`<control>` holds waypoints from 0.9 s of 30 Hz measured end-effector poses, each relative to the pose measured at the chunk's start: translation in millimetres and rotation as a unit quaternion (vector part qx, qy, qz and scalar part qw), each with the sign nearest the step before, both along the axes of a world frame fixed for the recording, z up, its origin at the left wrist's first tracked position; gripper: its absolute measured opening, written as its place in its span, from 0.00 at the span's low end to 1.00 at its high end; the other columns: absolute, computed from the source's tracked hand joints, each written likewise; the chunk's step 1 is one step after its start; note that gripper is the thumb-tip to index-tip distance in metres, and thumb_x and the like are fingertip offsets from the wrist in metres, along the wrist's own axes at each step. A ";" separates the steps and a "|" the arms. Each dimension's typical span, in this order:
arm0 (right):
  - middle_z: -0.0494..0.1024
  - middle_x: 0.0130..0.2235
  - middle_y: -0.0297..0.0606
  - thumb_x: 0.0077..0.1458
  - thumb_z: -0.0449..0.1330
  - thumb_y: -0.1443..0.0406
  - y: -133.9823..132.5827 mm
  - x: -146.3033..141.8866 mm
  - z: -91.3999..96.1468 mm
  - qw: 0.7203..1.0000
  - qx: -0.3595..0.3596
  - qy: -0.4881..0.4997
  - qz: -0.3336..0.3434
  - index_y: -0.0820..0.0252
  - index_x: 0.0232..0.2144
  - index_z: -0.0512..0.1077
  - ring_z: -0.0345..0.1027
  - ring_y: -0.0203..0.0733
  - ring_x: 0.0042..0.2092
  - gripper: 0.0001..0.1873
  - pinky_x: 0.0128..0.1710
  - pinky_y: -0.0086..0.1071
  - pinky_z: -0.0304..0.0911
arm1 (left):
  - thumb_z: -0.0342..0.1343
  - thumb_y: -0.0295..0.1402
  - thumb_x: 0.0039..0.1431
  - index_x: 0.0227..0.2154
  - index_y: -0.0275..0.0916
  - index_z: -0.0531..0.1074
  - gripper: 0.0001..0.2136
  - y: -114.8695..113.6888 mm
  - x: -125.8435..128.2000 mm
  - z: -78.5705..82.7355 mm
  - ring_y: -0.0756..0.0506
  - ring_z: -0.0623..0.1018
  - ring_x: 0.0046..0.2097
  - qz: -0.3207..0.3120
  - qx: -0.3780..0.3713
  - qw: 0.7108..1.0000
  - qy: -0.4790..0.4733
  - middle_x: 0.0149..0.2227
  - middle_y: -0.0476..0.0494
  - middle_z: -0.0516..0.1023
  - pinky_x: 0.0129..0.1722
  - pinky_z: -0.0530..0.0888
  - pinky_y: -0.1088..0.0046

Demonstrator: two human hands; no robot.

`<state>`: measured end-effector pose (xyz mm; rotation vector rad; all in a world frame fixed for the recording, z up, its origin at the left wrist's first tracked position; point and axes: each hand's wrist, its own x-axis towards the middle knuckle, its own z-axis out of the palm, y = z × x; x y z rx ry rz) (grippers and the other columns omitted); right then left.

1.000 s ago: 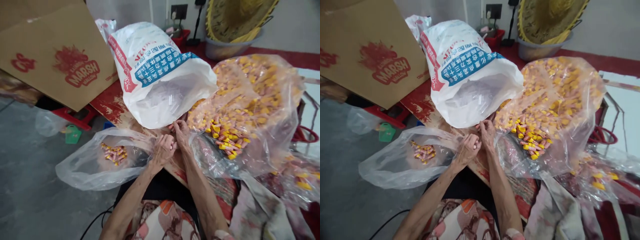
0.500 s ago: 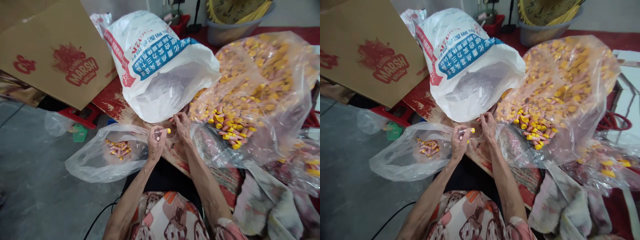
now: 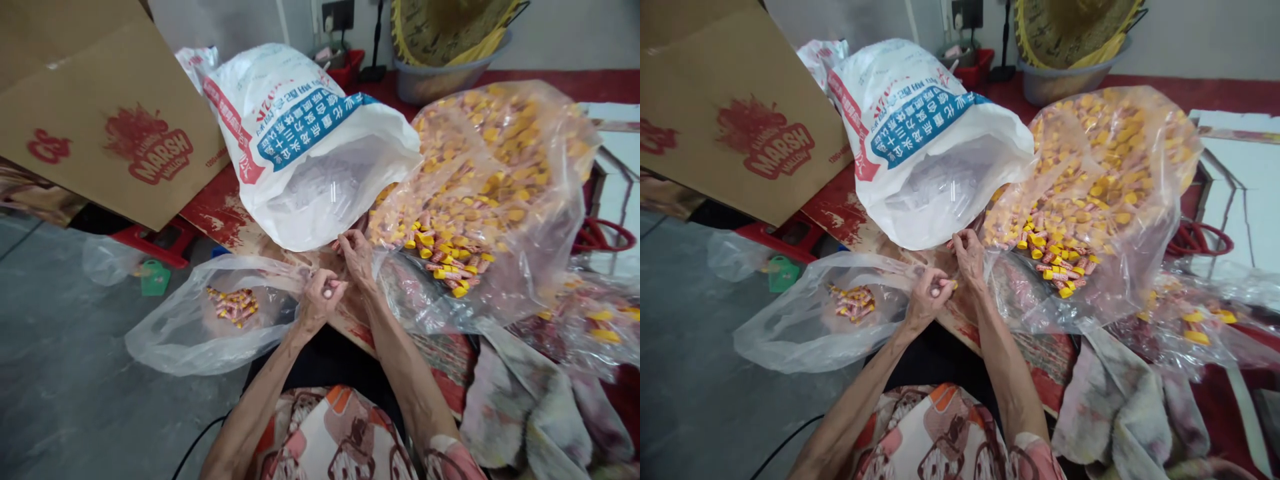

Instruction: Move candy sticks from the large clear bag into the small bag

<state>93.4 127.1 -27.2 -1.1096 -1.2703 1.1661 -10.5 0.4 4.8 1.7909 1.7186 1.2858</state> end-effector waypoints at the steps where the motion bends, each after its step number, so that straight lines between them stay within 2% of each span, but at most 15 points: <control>1: 0.78 0.29 0.34 0.62 0.57 0.46 -0.6 -0.1 0.2 1.000 0.001 -0.007 0.002 0.53 0.34 0.66 0.70 0.41 0.29 0.18 0.33 0.34 0.67 | 0.59 0.38 0.66 0.40 0.42 0.73 0.06 -6.3 -10.9 6.0 0.49 0.78 0.34 0.032 0.009 0.999 -0.006 0.34 0.48 0.79 0.36 0.75 0.74; 4: 0.78 0.29 0.33 0.62 0.57 0.48 -2.1 -1.3 -0.2 1.000 0.003 -0.007 0.002 0.53 0.34 0.66 0.71 0.41 0.30 0.16 0.33 0.33 0.67 | 0.60 0.40 0.65 0.39 0.40 0.74 0.09 -33.6 -62.3 20.3 0.48 0.78 0.35 0.195 0.056 0.979 0.000 0.36 0.46 0.78 0.38 0.75 0.72; 6: 0.78 0.29 0.33 0.62 0.57 0.50 -2.5 -2.1 -0.3 1.000 0.005 0.000 0.001 0.53 0.35 0.66 0.71 0.41 0.30 0.15 0.33 0.33 0.67 | 0.61 0.43 0.61 0.38 0.40 0.74 0.12 -54.5 -104.9 23.6 0.47 0.76 0.34 0.302 0.046 0.952 0.011 0.34 0.47 0.76 0.38 0.74 0.70; 7: 0.78 0.29 0.33 0.62 0.57 0.50 -2.6 -2.3 -0.1 1.000 0.005 0.000 0.002 0.53 0.35 0.66 0.71 0.41 0.29 0.14 0.33 0.32 0.67 | 0.62 0.45 0.59 0.38 0.40 0.73 0.13 -63.8 -125.0 23.2 0.46 0.75 0.35 0.336 0.025 0.941 0.020 0.34 0.48 0.75 0.39 0.74 0.69; 10: 0.78 0.29 0.32 0.63 0.56 0.51 -2.5 -2.2 2.2 1.000 -0.005 -0.017 0.007 0.53 0.35 0.67 0.71 0.40 0.29 0.13 0.33 0.32 0.66 | 0.64 0.48 0.54 0.38 0.39 0.73 0.18 -77.9 -165.5 16.9 0.45 0.72 0.38 0.415 -0.003 0.909 0.035 0.38 0.47 0.73 0.44 0.74 0.64; 12: 0.77 0.28 0.32 0.63 0.56 0.52 -2.6 -2.2 4.1 1.000 -0.012 -0.028 0.005 0.53 0.35 0.66 0.70 0.40 0.29 0.12 0.33 0.32 0.66 | 0.62 0.49 0.56 0.40 0.40 0.72 0.18 -70.7 -169.5 12.9 0.45 0.72 0.39 0.428 0.011 0.904 0.010 0.39 0.47 0.73 0.47 0.73 0.63; 13: 0.77 0.29 0.32 0.63 0.56 0.52 -2.8 -2.3 4.9 0.999 -0.013 -0.031 0.005 0.53 0.34 0.66 0.70 0.41 0.29 0.12 0.33 0.32 0.66 | 0.61 0.48 0.58 0.40 0.40 0.72 0.17 -61.5 -165.0 11.9 0.45 0.72 0.39 0.414 0.020 0.910 -0.006 0.39 0.47 0.73 0.48 0.73 0.64; 16: 0.77 0.30 0.32 0.65 0.55 0.54 -4.5 -3.5 5.4 0.999 -0.004 -0.047 0.005 0.53 0.35 0.66 0.71 0.41 0.30 0.11 0.35 0.33 0.66 | 0.58 0.48 0.64 0.41 0.40 0.72 0.15 -12.5 -137.3 12.6 0.45 0.75 0.40 0.321 0.037 0.946 -0.040 0.39 0.46 0.75 0.46 0.74 0.67; 20: 0.76 0.34 0.36 0.65 0.53 0.58 -6.7 -7.2 2.4 0.992 0.076 -0.098 -0.004 0.53 0.35 0.65 0.72 0.44 0.37 0.08 0.42 0.35 0.68 | 0.53 0.46 0.70 0.44 0.39 0.70 0.14 87.8 -101.4 12.3 0.46 0.76 0.40 0.213 0.035 0.972 -0.088 0.40 0.44 0.76 0.42 0.74 0.70; 22: 0.75 0.36 0.38 0.65 0.52 0.60 -6.9 -9.5 0.3 0.988 0.105 -0.111 -0.008 0.53 0.35 0.64 0.72 0.45 0.39 0.06 0.44 0.36 0.68 | 0.51 0.44 0.73 0.49 0.39 0.69 0.14 141.5 -89.8 9.4 0.46 0.76 0.42 0.191 0.036 0.977 -0.090 0.43 0.42 0.76 0.43 0.75 0.71; 24: 0.74 0.36 0.38 0.67 0.51 0.62 -6.2 -11.7 -2.2 0.987 0.112 -0.117 -0.009 0.53 0.35 0.63 0.71 0.44 0.39 0.06 0.44 0.36 0.68 | 0.51 0.42 0.73 0.55 0.37 0.67 0.16 189.2 -81.6 4.3 0.44 0.77 0.46 0.186 0.034 0.980 -0.056 0.47 0.38 0.75 0.48 0.75 0.68; 27: 0.73 0.37 0.37 0.69 0.50 0.63 -4.2 -14.3 -6.6 0.985 0.114 -0.126 -0.013 0.53 0.36 0.63 0.71 0.44 0.38 0.06 0.43 0.35 0.68 | 0.52 0.38 0.72 0.61 0.32 0.65 0.20 239.5 -76.2 -7.4 0.37 0.75 0.55 0.201 0.003 0.978 0.046 0.52 0.29 0.74 0.60 0.73 0.57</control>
